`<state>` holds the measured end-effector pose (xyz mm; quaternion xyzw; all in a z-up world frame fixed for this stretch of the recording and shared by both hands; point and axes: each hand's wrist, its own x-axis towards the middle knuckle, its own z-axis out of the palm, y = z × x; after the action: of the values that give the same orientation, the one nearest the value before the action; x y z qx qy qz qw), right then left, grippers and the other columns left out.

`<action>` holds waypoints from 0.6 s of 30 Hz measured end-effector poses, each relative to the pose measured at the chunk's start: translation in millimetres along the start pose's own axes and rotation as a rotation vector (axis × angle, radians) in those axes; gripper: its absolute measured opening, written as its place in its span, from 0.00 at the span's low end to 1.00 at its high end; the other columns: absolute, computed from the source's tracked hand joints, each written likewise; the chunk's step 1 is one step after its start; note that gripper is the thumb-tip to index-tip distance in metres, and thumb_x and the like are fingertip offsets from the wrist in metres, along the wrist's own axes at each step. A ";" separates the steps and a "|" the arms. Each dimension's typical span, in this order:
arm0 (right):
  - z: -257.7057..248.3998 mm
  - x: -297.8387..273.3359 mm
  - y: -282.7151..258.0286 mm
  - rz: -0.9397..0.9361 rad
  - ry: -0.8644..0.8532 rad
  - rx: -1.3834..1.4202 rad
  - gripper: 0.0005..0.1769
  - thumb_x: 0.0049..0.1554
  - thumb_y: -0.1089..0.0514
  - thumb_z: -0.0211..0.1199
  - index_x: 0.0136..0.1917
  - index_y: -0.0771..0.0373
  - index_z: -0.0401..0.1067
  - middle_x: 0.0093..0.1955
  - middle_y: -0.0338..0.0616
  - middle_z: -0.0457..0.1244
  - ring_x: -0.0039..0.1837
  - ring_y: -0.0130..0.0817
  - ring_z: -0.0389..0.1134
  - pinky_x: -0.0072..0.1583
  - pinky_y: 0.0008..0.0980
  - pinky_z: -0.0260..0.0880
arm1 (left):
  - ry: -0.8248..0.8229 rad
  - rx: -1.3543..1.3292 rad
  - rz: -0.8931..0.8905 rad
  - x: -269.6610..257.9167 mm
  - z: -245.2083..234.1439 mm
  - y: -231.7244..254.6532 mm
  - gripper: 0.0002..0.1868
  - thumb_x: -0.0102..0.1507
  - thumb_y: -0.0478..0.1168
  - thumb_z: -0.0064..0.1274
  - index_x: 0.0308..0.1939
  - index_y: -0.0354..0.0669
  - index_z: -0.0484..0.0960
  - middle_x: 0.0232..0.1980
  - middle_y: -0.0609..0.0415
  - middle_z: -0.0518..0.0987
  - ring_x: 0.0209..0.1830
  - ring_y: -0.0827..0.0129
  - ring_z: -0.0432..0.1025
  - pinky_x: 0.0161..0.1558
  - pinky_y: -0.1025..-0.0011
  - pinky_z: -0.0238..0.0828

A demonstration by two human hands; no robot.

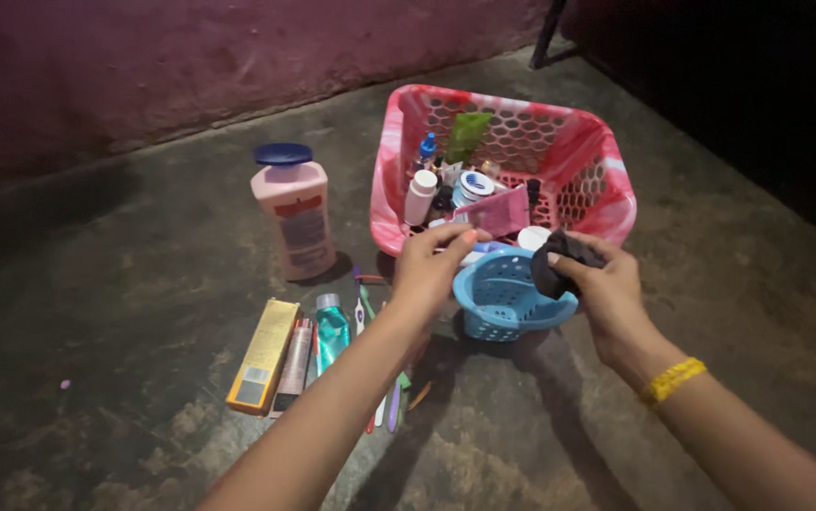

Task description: The person wipes several toothbrushes and a small blue plastic basket with a dark cloth. They pick up each toothbrush from the floor, wipe it, and place it back down. Finally, they wipe the inside and outside of the blue basket and set it aside.

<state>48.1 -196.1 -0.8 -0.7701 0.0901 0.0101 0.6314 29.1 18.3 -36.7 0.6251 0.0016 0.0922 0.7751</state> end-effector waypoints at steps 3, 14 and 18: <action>16.2 -16.0 -25.1 -0.097 -0.260 0.123 0.25 0.52 0.65 0.67 0.63 0.64 0.74 0.52 0.36 0.71 0.52 0.25 0.72 0.55 0.27 0.72 | 0.034 -0.220 -0.045 9.5 -7.0 -8.4 0.11 0.65 0.40 0.59 0.46 0.37 0.89 0.33 0.60 0.80 0.28 0.79 0.72 0.31 0.78 0.70; 75.6 -36.4 -29.1 -0.313 -0.362 -0.554 0.20 0.54 0.58 0.69 0.60 0.63 0.77 0.39 0.45 0.69 0.40 0.28 0.66 0.45 0.31 0.67 | 0.106 -0.049 0.078 9.1 -12.0 13.8 0.11 0.63 0.40 0.62 0.44 0.36 0.89 0.34 0.62 0.84 0.30 0.84 0.72 0.33 0.81 0.68; 80.4 -41.6 -8.8 -0.234 -0.496 -0.238 0.13 0.55 0.61 0.63 0.51 0.69 0.77 0.40 0.37 0.71 0.41 0.22 0.69 0.44 0.28 0.69 | 0.058 0.016 0.155 15.2 -1.0 9.5 0.10 0.63 0.39 0.64 0.43 0.34 0.90 0.31 0.61 0.80 0.29 0.81 0.69 0.31 0.78 0.64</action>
<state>16.4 -110.9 -3.2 -0.8179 -0.1580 0.1357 0.5364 42.5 23.4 -25.9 0.6267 -0.0234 0.1699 0.7602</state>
